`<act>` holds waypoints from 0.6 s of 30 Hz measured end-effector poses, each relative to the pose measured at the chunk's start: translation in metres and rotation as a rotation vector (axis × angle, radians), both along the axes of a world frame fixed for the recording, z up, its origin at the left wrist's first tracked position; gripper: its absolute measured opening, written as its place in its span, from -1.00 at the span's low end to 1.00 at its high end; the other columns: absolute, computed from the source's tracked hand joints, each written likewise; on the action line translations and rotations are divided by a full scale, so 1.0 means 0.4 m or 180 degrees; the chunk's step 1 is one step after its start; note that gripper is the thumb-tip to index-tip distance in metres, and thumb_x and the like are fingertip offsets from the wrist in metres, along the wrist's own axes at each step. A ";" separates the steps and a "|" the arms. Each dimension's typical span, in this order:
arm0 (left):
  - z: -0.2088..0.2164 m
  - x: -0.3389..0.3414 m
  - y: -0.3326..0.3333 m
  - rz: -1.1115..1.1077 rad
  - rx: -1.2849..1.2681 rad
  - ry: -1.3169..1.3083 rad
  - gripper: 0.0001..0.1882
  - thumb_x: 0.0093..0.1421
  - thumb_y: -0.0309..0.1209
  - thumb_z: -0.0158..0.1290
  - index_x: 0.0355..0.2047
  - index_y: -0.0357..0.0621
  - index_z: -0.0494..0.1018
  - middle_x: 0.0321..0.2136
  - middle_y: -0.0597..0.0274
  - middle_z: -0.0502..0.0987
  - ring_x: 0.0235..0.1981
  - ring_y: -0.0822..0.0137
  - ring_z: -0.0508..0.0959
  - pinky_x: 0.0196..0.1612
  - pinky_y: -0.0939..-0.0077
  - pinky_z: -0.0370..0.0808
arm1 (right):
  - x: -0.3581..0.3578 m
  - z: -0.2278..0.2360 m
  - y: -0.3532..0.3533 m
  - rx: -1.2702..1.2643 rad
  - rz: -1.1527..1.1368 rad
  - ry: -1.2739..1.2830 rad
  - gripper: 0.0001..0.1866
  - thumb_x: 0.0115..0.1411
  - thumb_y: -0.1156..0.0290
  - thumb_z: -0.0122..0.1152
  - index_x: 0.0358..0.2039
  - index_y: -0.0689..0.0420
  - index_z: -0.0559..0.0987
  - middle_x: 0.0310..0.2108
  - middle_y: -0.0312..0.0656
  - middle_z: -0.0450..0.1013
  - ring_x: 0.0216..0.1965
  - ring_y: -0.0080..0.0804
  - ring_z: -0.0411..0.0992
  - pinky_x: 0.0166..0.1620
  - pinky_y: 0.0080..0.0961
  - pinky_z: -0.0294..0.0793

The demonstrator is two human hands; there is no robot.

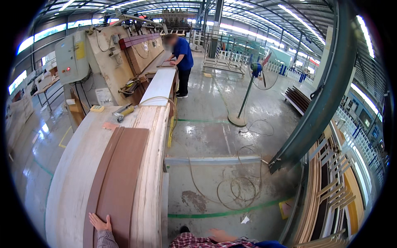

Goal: The person assembles wooden panels by applying a brown veneer strip to a large white board using a pneumatic nail gun. They position the strip, secure it with the tool, and then flip the board to repeat the process on the other side. The person also retrieves additional veneer strips from a nearby rack and places them on the board for alignment.

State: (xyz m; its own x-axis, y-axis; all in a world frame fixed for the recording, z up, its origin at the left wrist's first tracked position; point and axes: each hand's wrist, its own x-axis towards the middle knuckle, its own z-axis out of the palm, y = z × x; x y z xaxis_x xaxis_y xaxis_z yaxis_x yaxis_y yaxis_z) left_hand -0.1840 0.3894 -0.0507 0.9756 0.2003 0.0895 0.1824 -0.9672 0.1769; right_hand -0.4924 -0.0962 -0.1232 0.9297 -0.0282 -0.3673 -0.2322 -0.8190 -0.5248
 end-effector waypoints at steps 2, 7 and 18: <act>0.009 0.104 -0.118 -0.0056 -0.0097 -0.0023 -0.02 0.03 0.08 -0.02 0.17 -0.50 -0.12 0.23 -0.22 -0.15 0.27 -0.06 -0.16 0.27 0.11 -0.22 | 0.059 0.051 -0.124 -0.0153 -0.0441 0.0071 -0.46 0.11 0.05 0.02 -0.01 0.16 0.34 -0.05 0.06 0.33 -0.08 0.05 0.32 -0.08 -0.18 0.36; 0.028 0.372 -0.291 0.0273 -0.0329 0.0178 -0.03 0.03 0.15 -0.05 0.14 -0.51 -0.03 0.21 -0.26 -0.12 0.25 -0.10 -0.12 0.26 0.10 -0.15 | 0.151 0.088 -0.349 -0.0271 -0.1561 -0.0483 -0.45 0.08 0.05 0.06 -0.09 0.27 0.40 -0.11 0.22 0.33 -0.13 0.11 0.34 -0.11 -0.12 0.36; -0.005 0.567 -0.573 0.1511 0.0060 0.0390 -0.17 0.13 0.14 -0.19 0.16 -0.34 0.04 0.21 -0.11 0.00 0.24 0.03 0.00 0.23 0.07 -0.09 | 0.491 -0.197 -0.918 -0.0086 -0.1073 0.1005 -0.44 0.05 -0.02 0.07 -0.11 0.18 0.44 -0.21 0.09 0.44 -0.16 0.05 0.39 -0.12 -0.19 0.38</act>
State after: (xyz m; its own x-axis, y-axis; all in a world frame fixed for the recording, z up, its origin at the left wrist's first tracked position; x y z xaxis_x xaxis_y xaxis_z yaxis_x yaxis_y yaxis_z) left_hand 0.0426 0.1604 -0.0527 0.7805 0.6250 -0.0124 0.6223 -0.7750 0.1097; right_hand -0.2960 -0.4635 -0.2019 0.7096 -0.3233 -0.6261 -0.6331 -0.6826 -0.3651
